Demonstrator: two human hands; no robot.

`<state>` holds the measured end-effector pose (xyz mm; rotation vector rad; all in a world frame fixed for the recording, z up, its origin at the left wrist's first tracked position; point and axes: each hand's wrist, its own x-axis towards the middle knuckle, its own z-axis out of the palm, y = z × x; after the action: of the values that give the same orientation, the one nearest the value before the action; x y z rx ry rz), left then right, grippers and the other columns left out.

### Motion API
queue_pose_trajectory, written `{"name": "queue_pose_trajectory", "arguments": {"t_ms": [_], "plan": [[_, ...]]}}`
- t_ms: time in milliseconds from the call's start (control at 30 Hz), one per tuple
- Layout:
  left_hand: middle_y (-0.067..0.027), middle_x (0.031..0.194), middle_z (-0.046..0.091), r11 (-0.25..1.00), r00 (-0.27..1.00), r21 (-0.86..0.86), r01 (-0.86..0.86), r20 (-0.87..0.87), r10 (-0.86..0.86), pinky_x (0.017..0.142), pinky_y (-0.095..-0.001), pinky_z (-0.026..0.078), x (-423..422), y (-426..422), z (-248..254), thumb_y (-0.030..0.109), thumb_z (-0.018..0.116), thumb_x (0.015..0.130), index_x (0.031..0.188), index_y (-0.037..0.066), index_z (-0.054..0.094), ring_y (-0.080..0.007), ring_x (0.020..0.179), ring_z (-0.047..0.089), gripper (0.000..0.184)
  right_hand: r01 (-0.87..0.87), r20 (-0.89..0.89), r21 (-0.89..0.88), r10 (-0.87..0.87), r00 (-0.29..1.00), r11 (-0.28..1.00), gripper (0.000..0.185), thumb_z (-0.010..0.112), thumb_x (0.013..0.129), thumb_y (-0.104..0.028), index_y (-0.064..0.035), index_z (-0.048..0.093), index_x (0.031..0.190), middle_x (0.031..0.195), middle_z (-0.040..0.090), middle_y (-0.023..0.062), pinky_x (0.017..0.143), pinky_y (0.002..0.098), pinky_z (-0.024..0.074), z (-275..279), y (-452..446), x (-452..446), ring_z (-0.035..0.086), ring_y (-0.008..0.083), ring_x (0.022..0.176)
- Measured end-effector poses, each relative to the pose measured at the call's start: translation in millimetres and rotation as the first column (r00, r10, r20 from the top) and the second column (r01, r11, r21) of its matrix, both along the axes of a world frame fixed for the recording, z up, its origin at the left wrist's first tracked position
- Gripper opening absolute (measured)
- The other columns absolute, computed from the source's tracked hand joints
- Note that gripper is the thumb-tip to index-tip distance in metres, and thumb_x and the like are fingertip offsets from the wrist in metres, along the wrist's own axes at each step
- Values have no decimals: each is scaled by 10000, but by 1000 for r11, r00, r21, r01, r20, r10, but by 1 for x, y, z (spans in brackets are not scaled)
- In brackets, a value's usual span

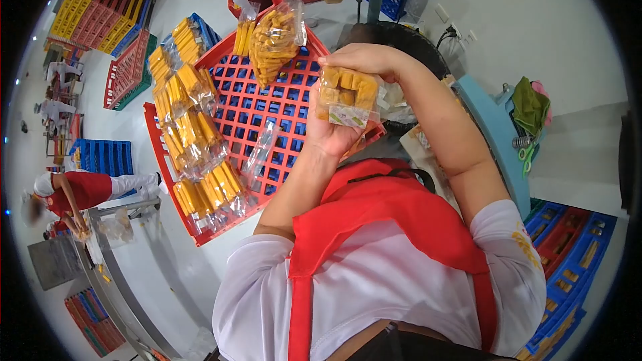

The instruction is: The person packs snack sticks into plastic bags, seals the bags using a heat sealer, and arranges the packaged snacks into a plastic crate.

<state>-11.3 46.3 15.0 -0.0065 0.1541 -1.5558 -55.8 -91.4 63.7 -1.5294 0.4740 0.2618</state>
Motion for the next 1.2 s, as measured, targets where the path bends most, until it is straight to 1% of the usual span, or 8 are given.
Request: {"name": "queue_pose_trajectory", "arguments": {"t_ms": [333,667,767,833,933,1067,1133,1200], "plan": [[-97,1130,508,996,988,81,-44,153,31,870,-443,397,3,-2,18,371,397,846,1138,109,471,-268,1008,503,399,118,355,34,-123,927,992,488,486,837,-365,3,458,1157,1060,532,61,795,227,400,-21,-4,-5,514,101,904],[-93,1135,502,987,975,161,-10,219,-26,898,-442,371,5,-7,7,391,407,835,1151,95,454,-266,1025,491,436,94,220,326,-172,960,941,456,460,866,-276,-3,383,1224,1161,472,91,863,234,379,-38,-9,-8,468,120,1033],[-98,1135,505,995,981,92,28,188,-45,899,-427,374,17,-8,-13,376,411,833,1150,89,460,-262,1029,491,430,122,302,117,-153,941,986,495,501,844,-256,-2,350,1242,1168,463,113,871,241,373,-41,-14,-6,470,139,1040],[-104,1142,510,993,986,46,113,118,-117,908,-397,370,28,-3,-24,338,411,824,1127,79,493,-263,1042,488,407,353,417,-397,-176,892,847,567,553,809,-229,8,307,1262,1159,460,136,863,248,377,-37,-22,-9,479,152,1020],[-109,1178,486,994,987,75,81,131,-90,899,-389,382,25,19,-20,336,379,831,1151,73,474,-272,1071,469,425,250,243,-32,-235,941,968,441,599,767,-179,25,438,1124,902,548,61,707,207,428,-28,-43,-21,533,99,784],[-161,1253,390,977,989,-176,121,106,-104,905,-390,377,36,41,-70,510,329,835,1244,74,353,-307,1108,429,599,4,108,106,-15,994,994,257,614,752,-157,-5,522,938,751,542,-4,601,179,426,-37,-41,-20,508,56,640],[-175,1272,358,995,951,97,-35,310,3,897,-425,372,44,54,-88,583,305,812,1273,89,307,-333,1125,405,676,181,235,167,-218,947,969,168,613,745,-133,-19,545,847,684,555,6,555,196,435,-39,-16,-8,510,57,581],[-132,1227,414,945,947,227,-234,275,168,897,-414,384,66,86,-128,492,285,862,1257,90,344,-259,1112,425,568,211,253,154,-245,936,965,193,604,749,-107,-1,535,895,655,542,-4,544,188,425,-34,7,7,502,54,582]]}}
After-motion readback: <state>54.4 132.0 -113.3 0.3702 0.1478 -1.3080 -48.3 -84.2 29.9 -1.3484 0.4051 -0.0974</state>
